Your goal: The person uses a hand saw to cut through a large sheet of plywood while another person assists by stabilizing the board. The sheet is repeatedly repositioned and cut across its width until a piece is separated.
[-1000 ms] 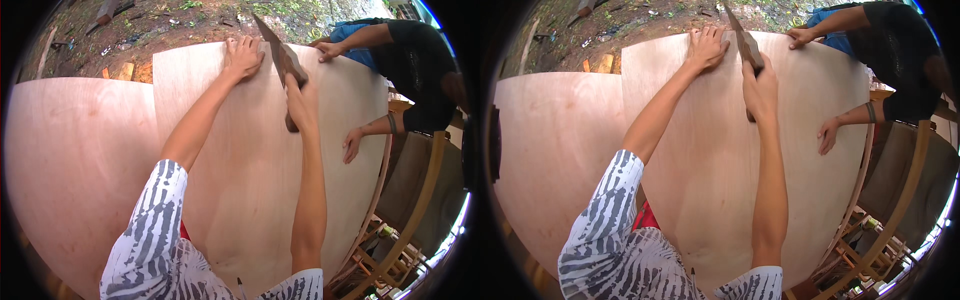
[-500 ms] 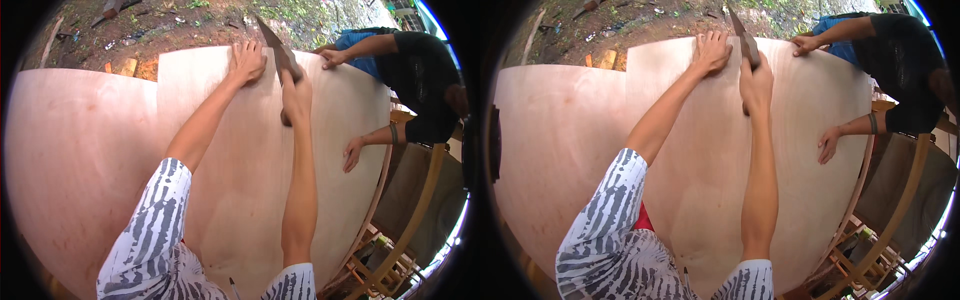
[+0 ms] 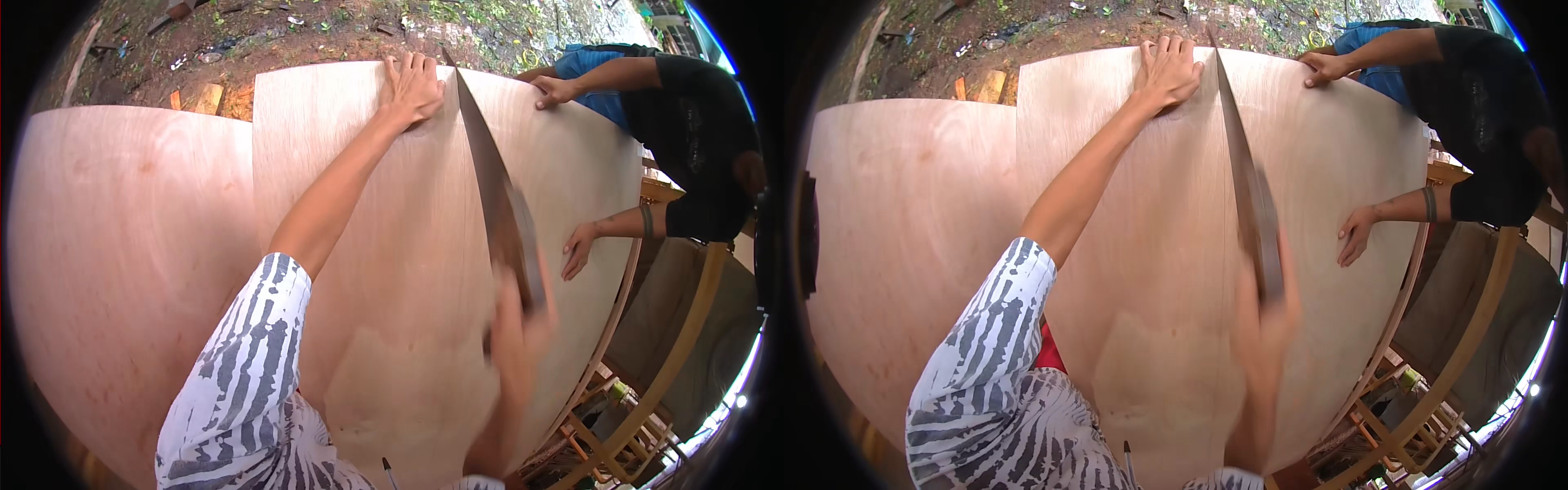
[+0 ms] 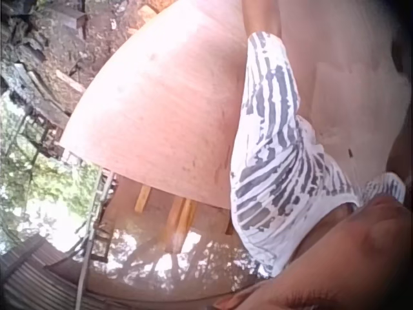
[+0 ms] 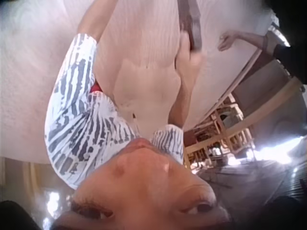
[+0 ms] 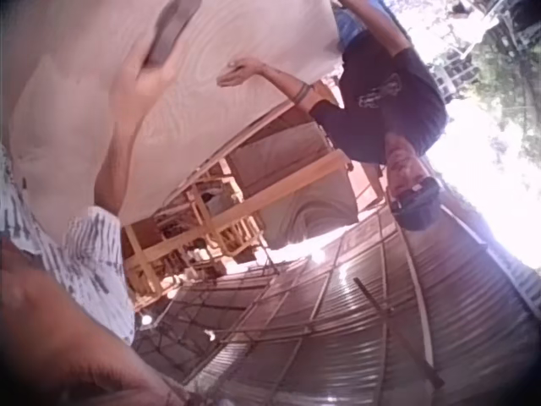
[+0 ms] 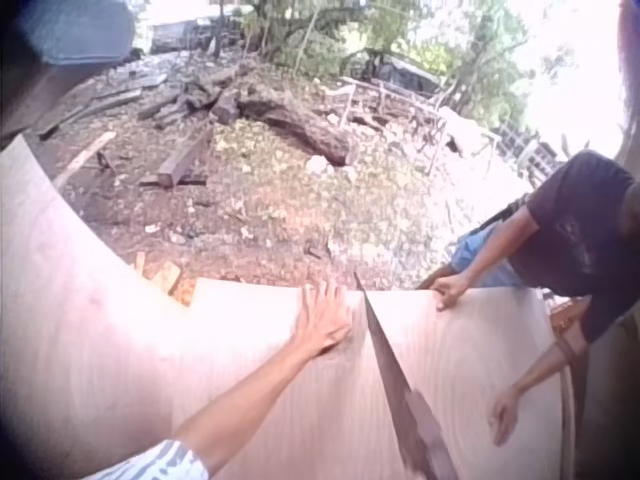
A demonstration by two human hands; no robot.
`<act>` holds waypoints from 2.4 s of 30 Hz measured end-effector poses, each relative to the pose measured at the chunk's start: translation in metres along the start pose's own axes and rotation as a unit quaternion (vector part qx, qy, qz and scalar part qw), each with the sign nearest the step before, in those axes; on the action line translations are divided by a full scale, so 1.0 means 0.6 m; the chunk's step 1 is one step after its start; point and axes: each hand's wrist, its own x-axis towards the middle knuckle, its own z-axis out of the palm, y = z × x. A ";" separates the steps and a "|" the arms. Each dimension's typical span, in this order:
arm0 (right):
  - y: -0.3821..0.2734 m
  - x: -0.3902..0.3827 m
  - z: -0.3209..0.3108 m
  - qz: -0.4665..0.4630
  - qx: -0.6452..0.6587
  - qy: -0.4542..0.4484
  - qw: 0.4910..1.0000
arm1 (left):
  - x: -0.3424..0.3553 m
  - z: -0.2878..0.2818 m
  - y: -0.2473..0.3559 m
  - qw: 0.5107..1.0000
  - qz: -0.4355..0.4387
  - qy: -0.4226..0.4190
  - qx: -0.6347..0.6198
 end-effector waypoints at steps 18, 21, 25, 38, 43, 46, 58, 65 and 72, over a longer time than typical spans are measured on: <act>-0.100 -0.142 -0.114 0.036 0.028 0.039 0.998 | 0.005 -0.006 0.028 0.998 -0.009 -0.036 -0.056; -0.034 0.049 0.020 0.082 0.032 0.035 0.996 | 0.003 -0.008 -0.016 0.997 -0.012 -0.057 -0.049; 0.011 0.273 0.075 -0.076 -0.010 -0.001 0.997 | 0.013 0.024 0.040 0.995 -0.005 -0.053 -0.080; -0.048 -0.017 -0.026 0.075 0.015 0.038 0.996 | 0.005 -0.010 -0.009 0.998 -0.024 -0.052 -0.031; -0.018 0.257 0.078 -0.043 -0.035 -0.026 0.998 | 0.004 0.056 -0.003 0.997 0.019 0.078 -0.020; -0.019 0.147 0.040 0.036 -0.016 -0.035 0.999 | -0.005 0.009 -0.037 0.999 0.005 -0.031 -0.039; 0.016 0.217 0.070 -0.076 -0.044 -0.003 0.996 | 0.002 0.019 0.010 1.000 0.005 0.002 -0.028; -0.031 0.123 0.008 0.049 -0.002 -0.052 0.997 | 0.000 0.021 -0.044 0.999 0.001 -0.031 -0.039; -0.069 -0.119 -0.119 0.054 -0.004 0.030 0.998 | 0.002 0.004 0.017 0.998 -0.001 -0.042 -0.042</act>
